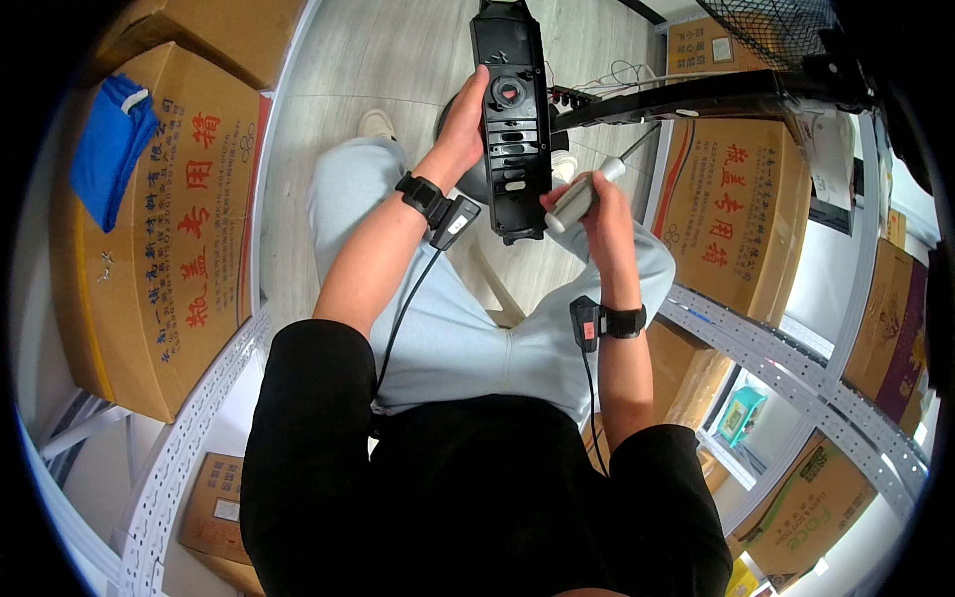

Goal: The person uses a screwdriver to remove screws from a black plastic housing attached to a fan stand. They then open the housing to expose internal wiring and a switch mechanism, and continue to manipulate the components with the screwdriver.

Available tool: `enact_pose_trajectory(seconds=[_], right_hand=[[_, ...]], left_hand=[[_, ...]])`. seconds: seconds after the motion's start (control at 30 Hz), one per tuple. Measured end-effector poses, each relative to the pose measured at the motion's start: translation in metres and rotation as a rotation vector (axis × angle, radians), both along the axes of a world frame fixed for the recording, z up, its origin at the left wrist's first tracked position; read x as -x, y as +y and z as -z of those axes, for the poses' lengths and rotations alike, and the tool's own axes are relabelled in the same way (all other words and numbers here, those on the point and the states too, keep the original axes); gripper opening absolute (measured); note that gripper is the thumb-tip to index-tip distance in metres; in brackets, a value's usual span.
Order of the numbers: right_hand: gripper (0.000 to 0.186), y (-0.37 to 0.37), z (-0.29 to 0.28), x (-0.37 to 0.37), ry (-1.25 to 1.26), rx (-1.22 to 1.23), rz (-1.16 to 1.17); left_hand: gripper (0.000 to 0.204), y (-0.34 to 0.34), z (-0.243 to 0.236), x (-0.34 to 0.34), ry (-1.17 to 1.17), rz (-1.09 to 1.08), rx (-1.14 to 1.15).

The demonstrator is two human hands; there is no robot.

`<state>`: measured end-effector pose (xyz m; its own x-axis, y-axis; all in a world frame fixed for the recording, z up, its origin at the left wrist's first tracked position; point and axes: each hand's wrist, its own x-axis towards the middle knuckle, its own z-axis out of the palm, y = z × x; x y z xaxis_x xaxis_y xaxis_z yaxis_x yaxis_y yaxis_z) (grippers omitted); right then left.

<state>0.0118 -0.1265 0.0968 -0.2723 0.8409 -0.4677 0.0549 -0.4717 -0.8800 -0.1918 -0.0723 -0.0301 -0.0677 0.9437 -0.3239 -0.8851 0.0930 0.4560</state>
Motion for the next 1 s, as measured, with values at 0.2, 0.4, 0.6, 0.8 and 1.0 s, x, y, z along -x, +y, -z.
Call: enact_pose_trajectory(seconds=[0.2,0.4,0.6,0.8,1.0], right_hand=[[0.025,-0.019,0.006,-0.021,-0.223,-0.048,-0.078],[0.027,-0.024,0.005,-0.036,-0.299,-0.115,-0.184],[0.034,-0.033,-0.007,-0.029,-0.488,-0.089,-0.290],[0.041,-0.036,-0.012,-0.017,-0.638,-0.128,-0.392],[0.044,-0.036,-0.013,-0.013,-0.778,-0.153,-0.509]], left_hand=[[0.054,-0.001,-0.002,0.002,-0.041,0.027,0.024],[0.059,0.000,0.003,0.001,-0.045,0.039,0.033],[0.059,0.001,0.003,0.000,-0.016,-0.002,0.013],[0.057,0.000,0.001,0.002,-0.008,-0.025,-0.013],[0.055,-0.002,-0.006,0.000,-0.003,-0.049,-0.017]])
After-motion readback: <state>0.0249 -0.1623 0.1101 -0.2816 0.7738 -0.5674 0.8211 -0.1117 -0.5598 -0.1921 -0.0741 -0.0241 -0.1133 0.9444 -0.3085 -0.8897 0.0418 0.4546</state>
